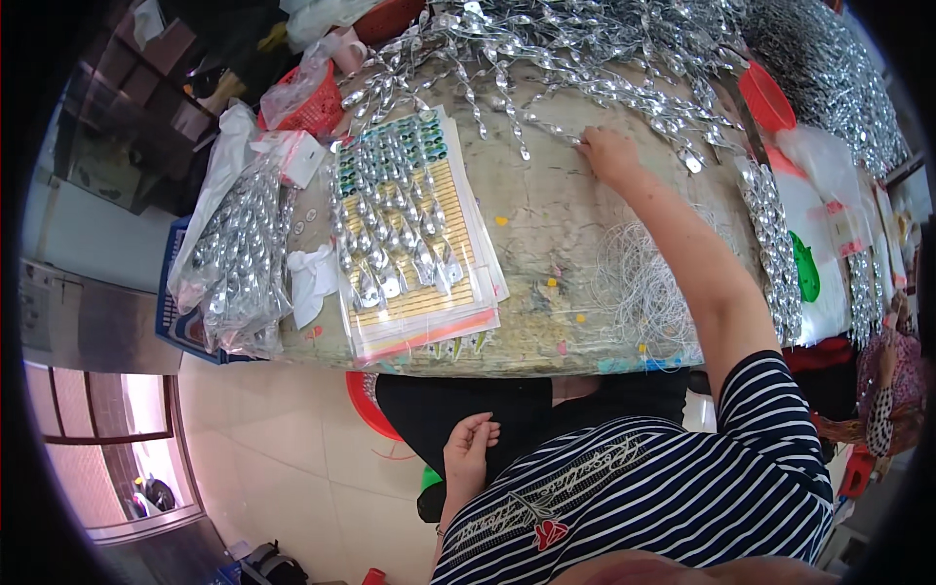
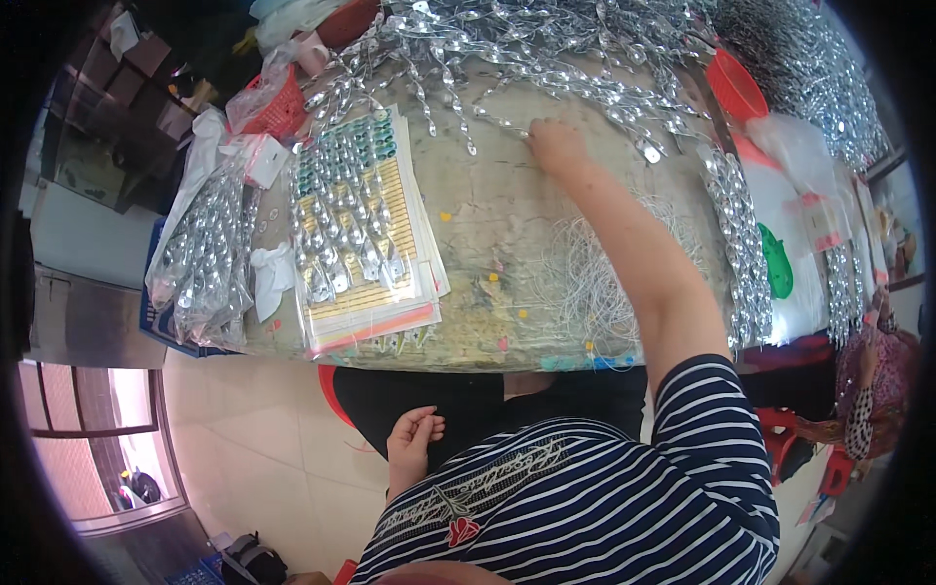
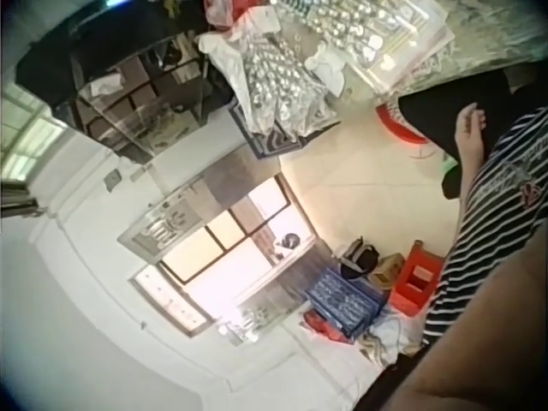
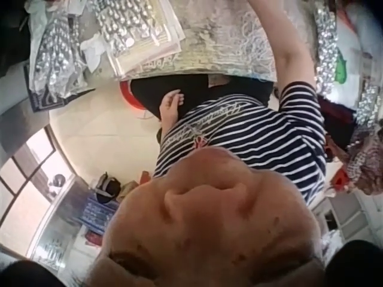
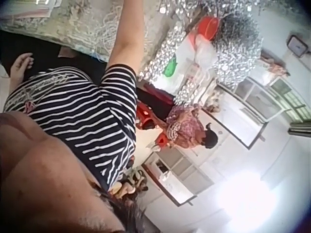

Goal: Manually assembling small metal components and thin wires at a workstation.

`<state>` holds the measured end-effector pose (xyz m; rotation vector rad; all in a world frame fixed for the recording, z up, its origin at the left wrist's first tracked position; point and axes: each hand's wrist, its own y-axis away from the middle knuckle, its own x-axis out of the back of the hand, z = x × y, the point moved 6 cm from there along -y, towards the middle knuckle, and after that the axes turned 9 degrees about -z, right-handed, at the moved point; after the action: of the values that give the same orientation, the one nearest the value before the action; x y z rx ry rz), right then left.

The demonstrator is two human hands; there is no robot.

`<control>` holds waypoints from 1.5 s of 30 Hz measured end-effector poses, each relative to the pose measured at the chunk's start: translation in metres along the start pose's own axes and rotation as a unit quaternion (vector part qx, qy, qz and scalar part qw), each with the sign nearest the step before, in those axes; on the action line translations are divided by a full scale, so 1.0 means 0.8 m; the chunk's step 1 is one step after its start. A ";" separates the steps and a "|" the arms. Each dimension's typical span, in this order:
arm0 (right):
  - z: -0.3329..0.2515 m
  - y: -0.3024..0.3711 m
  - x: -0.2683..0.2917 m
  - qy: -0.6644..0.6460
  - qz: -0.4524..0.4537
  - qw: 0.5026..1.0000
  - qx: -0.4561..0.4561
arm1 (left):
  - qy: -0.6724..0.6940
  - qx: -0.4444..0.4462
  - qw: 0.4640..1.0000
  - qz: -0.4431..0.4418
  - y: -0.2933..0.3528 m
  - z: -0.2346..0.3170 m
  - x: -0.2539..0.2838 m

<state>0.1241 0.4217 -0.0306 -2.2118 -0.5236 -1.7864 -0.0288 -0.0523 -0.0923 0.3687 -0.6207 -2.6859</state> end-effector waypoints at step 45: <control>0.002 0.172 -0.009 -0.117 0.107 0.983 0.087 | -0.229 -0.082 0.948 -0.207 -0.022 0.070 -0.074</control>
<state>0.1826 0.2971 -0.0334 -2.2705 -0.4485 -1.3319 0.0014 0.0068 -0.0414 -0.2074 -0.4744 -3.2338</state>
